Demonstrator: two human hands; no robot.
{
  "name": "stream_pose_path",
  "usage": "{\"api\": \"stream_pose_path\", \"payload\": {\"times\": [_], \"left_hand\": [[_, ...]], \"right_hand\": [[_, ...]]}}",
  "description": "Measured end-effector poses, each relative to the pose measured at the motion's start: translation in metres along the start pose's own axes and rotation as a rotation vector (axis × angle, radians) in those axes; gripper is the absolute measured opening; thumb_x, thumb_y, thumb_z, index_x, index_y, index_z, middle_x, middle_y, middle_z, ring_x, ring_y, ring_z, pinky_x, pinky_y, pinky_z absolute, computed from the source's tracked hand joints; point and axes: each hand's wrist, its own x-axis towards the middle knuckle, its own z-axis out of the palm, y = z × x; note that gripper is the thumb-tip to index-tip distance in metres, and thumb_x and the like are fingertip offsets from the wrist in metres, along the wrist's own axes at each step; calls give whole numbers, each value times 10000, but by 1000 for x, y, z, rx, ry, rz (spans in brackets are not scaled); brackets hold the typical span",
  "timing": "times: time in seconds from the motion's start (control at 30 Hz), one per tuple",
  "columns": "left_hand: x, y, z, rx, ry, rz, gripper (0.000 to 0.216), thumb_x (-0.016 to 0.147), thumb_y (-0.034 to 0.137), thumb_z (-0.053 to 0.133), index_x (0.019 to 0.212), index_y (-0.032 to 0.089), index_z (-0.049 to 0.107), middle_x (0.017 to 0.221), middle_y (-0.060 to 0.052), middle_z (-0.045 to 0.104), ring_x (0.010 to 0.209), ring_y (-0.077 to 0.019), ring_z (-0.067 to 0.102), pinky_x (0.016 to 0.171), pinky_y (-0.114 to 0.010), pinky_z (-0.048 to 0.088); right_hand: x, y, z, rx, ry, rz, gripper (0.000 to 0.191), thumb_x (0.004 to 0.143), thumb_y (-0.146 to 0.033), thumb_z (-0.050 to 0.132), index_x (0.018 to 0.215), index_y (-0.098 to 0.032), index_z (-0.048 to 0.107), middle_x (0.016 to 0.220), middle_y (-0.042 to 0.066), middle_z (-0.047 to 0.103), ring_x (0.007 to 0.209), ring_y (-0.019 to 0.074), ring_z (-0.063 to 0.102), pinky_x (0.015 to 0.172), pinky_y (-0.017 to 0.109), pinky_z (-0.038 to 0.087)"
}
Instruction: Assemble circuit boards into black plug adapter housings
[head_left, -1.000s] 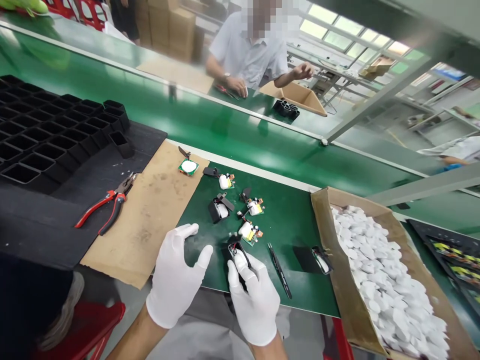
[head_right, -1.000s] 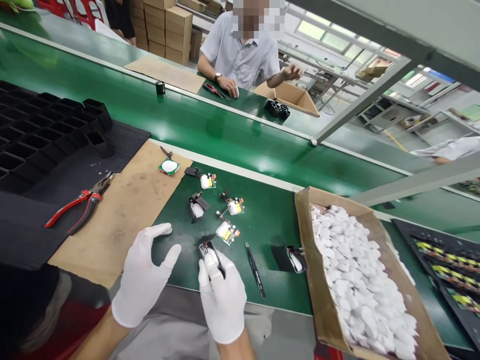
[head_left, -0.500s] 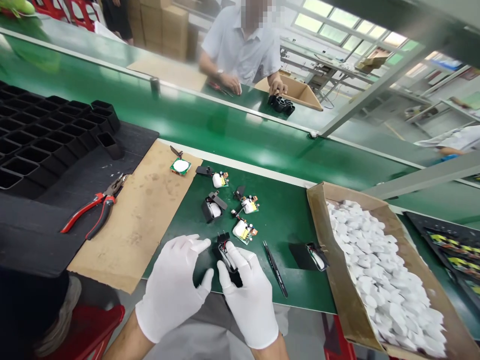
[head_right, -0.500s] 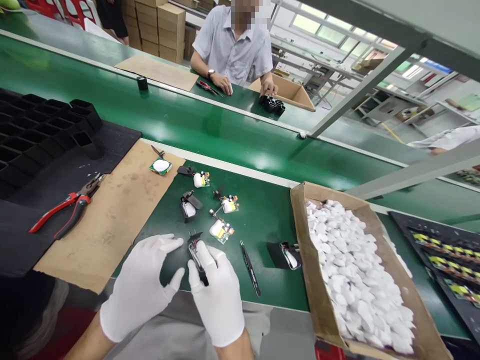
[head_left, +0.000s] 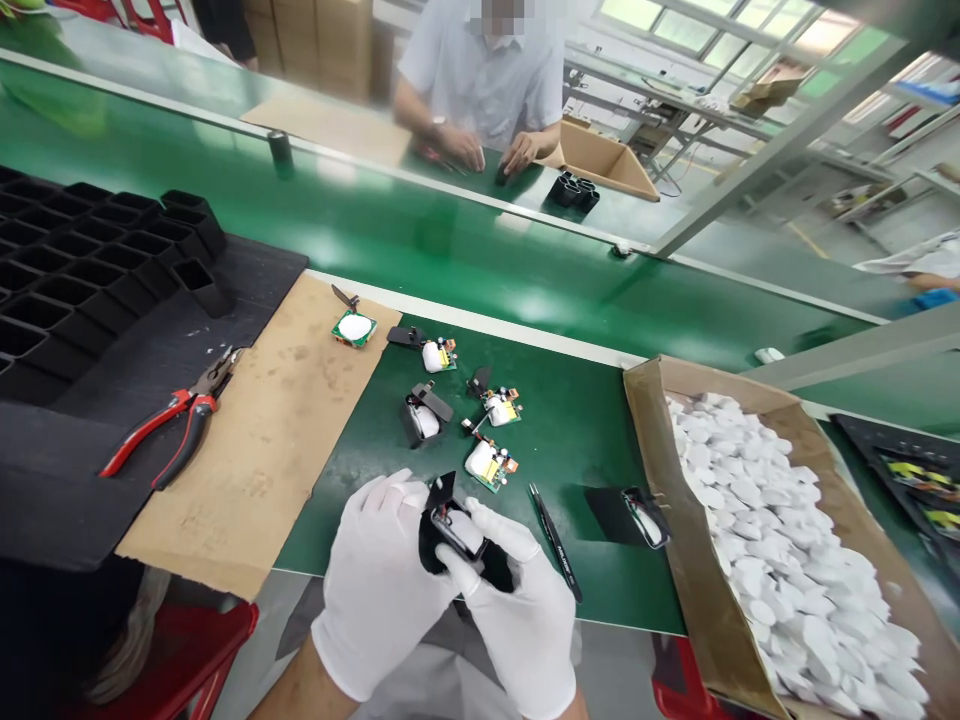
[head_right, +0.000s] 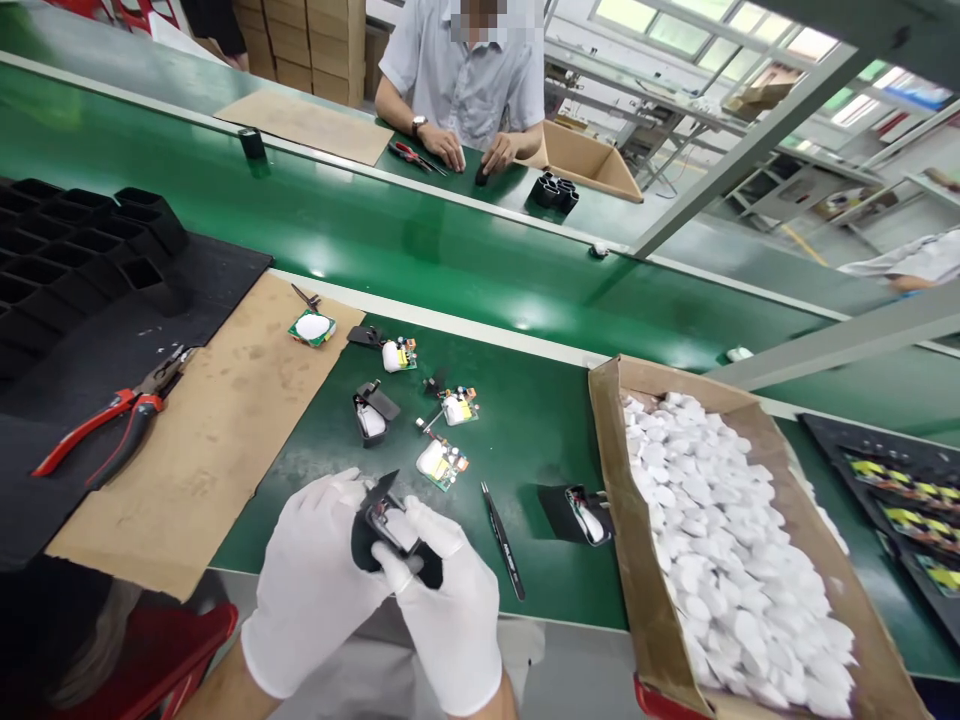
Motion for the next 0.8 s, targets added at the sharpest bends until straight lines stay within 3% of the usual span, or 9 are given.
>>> {"api": "stream_pose_path", "payload": {"times": [0.13, 0.27, 0.37, 0.47, 0.6, 0.7, 0.8], "left_hand": [[-2, -4, -4, -70, -41, 1, 404, 811, 229, 789, 1183, 234, 630, 1076, -94, 809, 1108, -352, 777, 972, -521, 585], [-11, -8, -2, -47, -41, -55, 271, 769, 217, 809, 944, 269, 609, 1026, -84, 820, 1068, -357, 778, 912, -509, 574], [-17, -8, 0, -6, -17, -41, 234, 788, 181, 760, 889, 273, 571, 924, -58, 804, 1017, -333, 783, 883, -476, 550], [-19, -6, 0, 7, 5, -12, 185, 856, 176, 713, 893, 270, 558, 849, -38, 778, 980, -307, 783, 870, -449, 528], [-17, -5, 0, 33, 24, -32, 148, 896, 206, 687, 876, 269, 555, 910, -65, 789, 943, -301, 766, 842, -440, 523], [-16, -4, 0, 35, 17, -40, 149, 905, 239, 702, 870, 271, 560, 930, -69, 795, 944, -303, 761, 834, -436, 520], [-15, -3, 0, 28, 10, -35, 201, 921, 299, 756, 875, 269, 563, 864, -50, 784, 945, -308, 763, 835, -435, 509]], "right_hand": [[3, 3, -9, 85, -104, 12, 474, 865, -191, 880, 1311, -286, 752, 1220, 34, 851, 1021, 238, 851, 941, 329, 715], [-4, 5, -14, -12, 3, -91, 453, 900, -220, 845, 1333, -261, 719, 1290, 86, 818, 1138, 249, 813, 987, 374, 699], [-9, 2, -15, -95, 28, -143, 396, 957, -248, 763, 1346, -234, 692, 1318, 112, 798, 1183, 249, 789, 999, 392, 686], [-9, -3, -15, -200, 2, -201, 402, 1017, -334, 694, 1391, -194, 652, 1316, 141, 795, 1165, 273, 787, 953, 427, 693], [-5, -9, -12, -342, 16, -298, 316, 1076, -386, 614, 1318, -193, 675, 1259, 150, 812, 1036, 293, 798, 818, 451, 694], [-12, -9, -7, -301, 55, -241, 253, 1081, -378, 628, 1281, -236, 687, 1245, 125, 812, 1012, 266, 787, 833, 429, 682], [-21, -9, -1, -213, 158, -134, 323, 1035, -399, 725, 1307, -237, 662, 1267, 144, 793, 1089, 279, 772, 896, 440, 672]]}}
